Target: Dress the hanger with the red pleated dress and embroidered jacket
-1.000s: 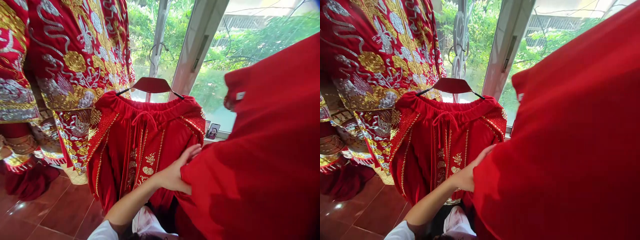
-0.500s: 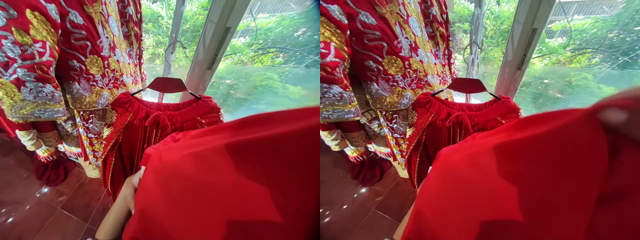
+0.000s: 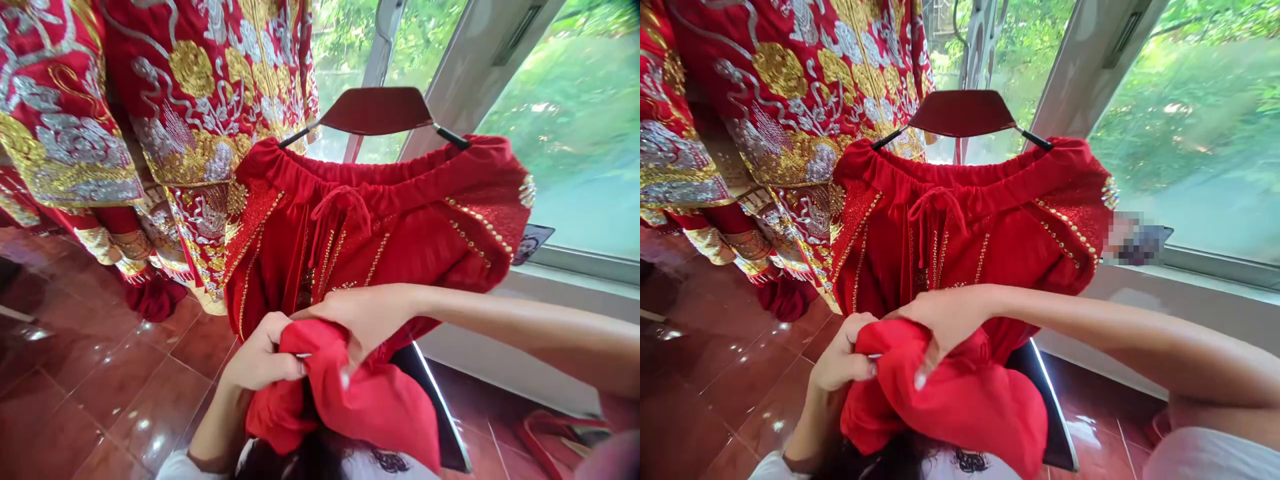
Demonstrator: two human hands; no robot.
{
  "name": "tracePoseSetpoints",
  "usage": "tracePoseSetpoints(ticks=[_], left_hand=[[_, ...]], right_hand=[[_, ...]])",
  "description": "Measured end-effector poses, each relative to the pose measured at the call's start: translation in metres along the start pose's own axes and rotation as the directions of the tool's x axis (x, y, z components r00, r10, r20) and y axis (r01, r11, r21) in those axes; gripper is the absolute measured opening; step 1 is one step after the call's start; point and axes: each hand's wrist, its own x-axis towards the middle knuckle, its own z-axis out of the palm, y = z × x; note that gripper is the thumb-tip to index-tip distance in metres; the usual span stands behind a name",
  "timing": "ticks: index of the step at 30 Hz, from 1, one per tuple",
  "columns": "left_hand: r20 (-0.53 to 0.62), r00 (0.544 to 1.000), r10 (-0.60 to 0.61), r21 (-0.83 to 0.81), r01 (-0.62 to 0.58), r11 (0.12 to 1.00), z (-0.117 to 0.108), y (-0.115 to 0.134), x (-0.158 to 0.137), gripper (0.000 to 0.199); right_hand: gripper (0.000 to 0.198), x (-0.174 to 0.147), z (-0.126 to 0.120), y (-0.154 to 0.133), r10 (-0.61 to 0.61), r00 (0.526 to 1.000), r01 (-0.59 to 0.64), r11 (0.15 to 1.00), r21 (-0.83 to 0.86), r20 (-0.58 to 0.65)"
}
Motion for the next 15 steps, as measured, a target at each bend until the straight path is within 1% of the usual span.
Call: tracePoseSetpoints(ticks=[1, 2, 3, 4, 5, 7, 8, 9, 10, 12, 13, 14, 15], left_hand=[[-0.076, 0.997, 0.012, 0.104, -0.004, 0.995, -0.004, -0.002, -0.002, 0.032], [-0.164, 0.986, 0.027, 0.219, 0.009, 0.976, -0.009, -0.005, -0.004, 0.025], [-0.236, 0.971, 0.041, 0.321, 0.038, 0.946, -0.013, -0.009, -0.006, 0.017], [-0.274, 0.961, 0.037, 0.39, 0.076, 0.917, -0.017, -0.015, -0.008, 0.008], [-0.274, 0.962, 0.011, 0.42, 0.11, 0.901, -0.02, -0.021, -0.011, 0.015], [-0.244, 0.965, -0.095, 0.407, 0.191, 0.893, -0.023, -0.035, -0.018, 0.049], [-0.244, 0.958, -0.151, 0.398, 0.241, 0.885, -0.022, -0.041, -0.023, 0.061], [-0.27, 0.943, -0.195, 0.402, 0.295, 0.867, -0.022, -0.046, -0.028, 0.066], [-0.315, 0.922, -0.224, 0.417, 0.347, 0.84, -0.021, -0.05, -0.034, 0.064], [-0.454, 0.86, -0.233, 0.469, 0.453, 0.758, -0.021, -0.054, -0.047, 0.047], [-0.546, 0.812, -0.206, 0.491, 0.509, 0.707, -0.022, -0.053, -0.054, 0.037], [-0.638, 0.753, -0.157, 0.506, 0.564, 0.652, -0.025, -0.05, -0.061, 0.03], [-0.717, 0.691, -0.091, 0.515, 0.613, 0.599, -0.029, -0.046, -0.067, 0.026]], right_hand=[[0.043, 0.004, -0.002, 0.0, 0.071, 0.997, -0.074, 0.994, -0.082, -0.029], [0.026, 0.006, -0.005, -0.001, 0.136, 0.986, -0.152, 0.973, -0.171, -0.101], [0.021, 0.005, -0.009, -0.002, 0.177, 0.965, -0.222, 0.945, -0.242, -0.194], [0.024, 0.003, -0.014, -0.003, 0.189, 0.939, -0.272, 0.92, -0.282, -0.287], [0.028, 0.0, -0.019, -0.004, 0.182, 0.912, -0.299, 0.908, -0.292, -0.368], [0.035, -0.005, -0.03, -0.006, 0.152, 0.851, -0.319, 0.911, -0.263, -0.503], [0.038, -0.006, -0.036, -0.006, 0.141, 0.816, -0.323, 0.916, -0.239, -0.561], [0.042, -0.006, -0.041, -0.007, 0.134, 0.782, -0.327, 0.92, -0.218, -0.608], [0.045, -0.005, -0.045, -0.007, 0.131, 0.751, -0.335, 0.92, -0.202, -0.647], [0.05, -0.001, -0.05, -0.007, 0.141, 0.707, -0.364, 0.912, -0.187, -0.693], [0.051, 0.002, -0.05, -0.007, 0.151, 0.697, -0.382, 0.906, -0.185, -0.701], [0.052, 0.006, -0.049, -0.006, 0.165, 0.697, -0.4, 0.897, -0.188, -0.697], [0.052, 0.011, -0.045, -0.005, 0.183, 0.707, -0.422, 0.884, -0.201, -0.683]])
